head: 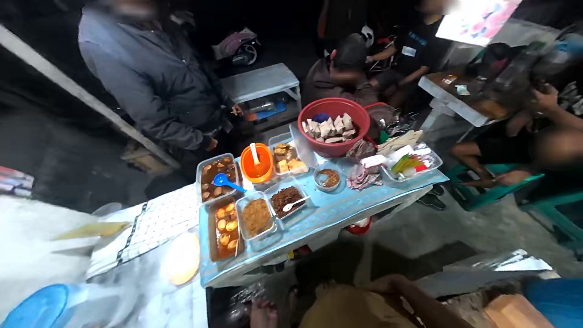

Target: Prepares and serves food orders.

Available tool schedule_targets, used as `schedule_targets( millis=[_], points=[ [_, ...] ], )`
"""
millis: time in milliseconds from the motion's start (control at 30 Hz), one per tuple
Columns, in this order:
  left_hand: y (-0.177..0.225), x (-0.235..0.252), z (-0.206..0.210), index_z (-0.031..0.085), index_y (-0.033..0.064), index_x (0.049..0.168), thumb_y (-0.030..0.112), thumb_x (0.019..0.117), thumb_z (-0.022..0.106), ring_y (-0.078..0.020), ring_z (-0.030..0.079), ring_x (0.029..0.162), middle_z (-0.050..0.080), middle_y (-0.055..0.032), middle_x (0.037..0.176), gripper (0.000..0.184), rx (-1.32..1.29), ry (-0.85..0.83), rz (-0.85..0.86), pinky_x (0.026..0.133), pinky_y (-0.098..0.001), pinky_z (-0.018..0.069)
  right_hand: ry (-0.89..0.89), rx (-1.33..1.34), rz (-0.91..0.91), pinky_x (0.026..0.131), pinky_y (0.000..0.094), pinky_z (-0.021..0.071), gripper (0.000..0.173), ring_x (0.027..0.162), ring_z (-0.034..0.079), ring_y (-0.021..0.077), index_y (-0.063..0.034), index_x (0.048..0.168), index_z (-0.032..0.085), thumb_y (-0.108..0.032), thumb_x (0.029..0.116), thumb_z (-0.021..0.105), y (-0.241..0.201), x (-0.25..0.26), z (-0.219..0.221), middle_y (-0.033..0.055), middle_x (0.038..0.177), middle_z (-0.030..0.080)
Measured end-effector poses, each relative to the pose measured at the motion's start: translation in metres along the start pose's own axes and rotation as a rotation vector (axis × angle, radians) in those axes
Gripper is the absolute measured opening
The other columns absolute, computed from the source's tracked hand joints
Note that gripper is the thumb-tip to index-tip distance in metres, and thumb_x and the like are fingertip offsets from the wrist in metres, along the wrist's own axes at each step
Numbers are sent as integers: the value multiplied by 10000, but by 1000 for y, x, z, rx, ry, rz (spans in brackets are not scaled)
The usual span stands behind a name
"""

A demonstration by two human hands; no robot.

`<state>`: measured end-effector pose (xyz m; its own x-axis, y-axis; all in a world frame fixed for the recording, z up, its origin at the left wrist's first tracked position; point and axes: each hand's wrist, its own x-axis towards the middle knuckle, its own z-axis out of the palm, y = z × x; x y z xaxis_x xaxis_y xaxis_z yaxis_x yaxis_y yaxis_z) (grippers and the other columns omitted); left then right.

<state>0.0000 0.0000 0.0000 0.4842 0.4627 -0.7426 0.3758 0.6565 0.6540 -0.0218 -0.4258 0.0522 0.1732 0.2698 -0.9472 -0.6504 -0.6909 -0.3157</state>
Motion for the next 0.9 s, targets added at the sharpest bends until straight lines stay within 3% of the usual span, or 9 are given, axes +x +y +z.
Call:
schedule_targets(
  millis=[67,167,300,367,467,567,633,733,900],
  points=[
    [-14,-26,50,520,139,965,411,1099,373,-104,544,590,542,16,742,336,154,-91,-93,561,-288,507,20,-14,57,1008,557,470,874,1193,617,294,-155,1428,582,-837,916,388,-7,-14,5,159,1339,635],
    [-30,-49,99,549,59,1170,371,1107,405,-124,564,637,591,-39,844,349,396,-250,-96,584,-301,501,45,105,58,1037,559,479,930,1232,619,277,-169,1417,599,-890,854,433,6,-11,15,135,1356,643],
    [-38,-64,127,505,-14,1362,292,1103,452,-184,624,724,635,-134,982,404,663,-453,-47,644,-351,543,41,330,-46,994,496,519,807,1145,650,223,-145,1352,628,-805,921,453,18,-28,25,99,1261,678],
    [-36,-66,132,509,-18,1365,303,1100,463,-198,628,762,633,-158,1042,419,749,-480,-58,669,-361,545,50,467,-109,984,473,539,796,1126,664,200,-152,1349,630,-800,908,492,30,-20,30,78,1243,692],
    [-32,-67,136,548,-22,1322,312,1103,458,-197,634,756,642,-151,1017,409,826,-497,-50,673,-358,552,51,469,-192,1056,479,507,804,1212,639,200,-160,1397,615,-794,930,455,48,8,34,78,1329,669],
    [-31,-62,140,562,-37,1295,294,1107,448,-186,633,748,652,-144,987,397,856,-483,-29,682,-354,551,114,328,-238,1101,458,452,618,1259,597,243,-48,1393,601,-546,1068,432,52,16,35,155,1380,625],
    [-32,-57,141,568,-28,1301,305,1106,452,-190,636,766,657,-144,1007,403,868,-478,-28,694,-363,551,118,246,-234,1087,511,432,519,1246,574,315,40,1374,580,-371,1103,415,58,33,35,241,1371,596],
    [-29,-57,135,578,-13,1289,312,1102,465,-185,645,750,663,-133,997,391,847,-480,-29,656,-353,555,105,234,-189,1020,513,480,472,1172,616,275,-31,1317,635,-399,1078,462,55,34,40,179,1286,647],
    [-18,-54,122,575,-31,1276,293,1110,432,-180,633,738,650,-120,951,391,805,-470,-36,668,-355,553,74,192,-161,1010,507,479,457,1170,607,288,-5,1332,610,-359,1078,473,22,19,33,197,1300,630]
  ],
)
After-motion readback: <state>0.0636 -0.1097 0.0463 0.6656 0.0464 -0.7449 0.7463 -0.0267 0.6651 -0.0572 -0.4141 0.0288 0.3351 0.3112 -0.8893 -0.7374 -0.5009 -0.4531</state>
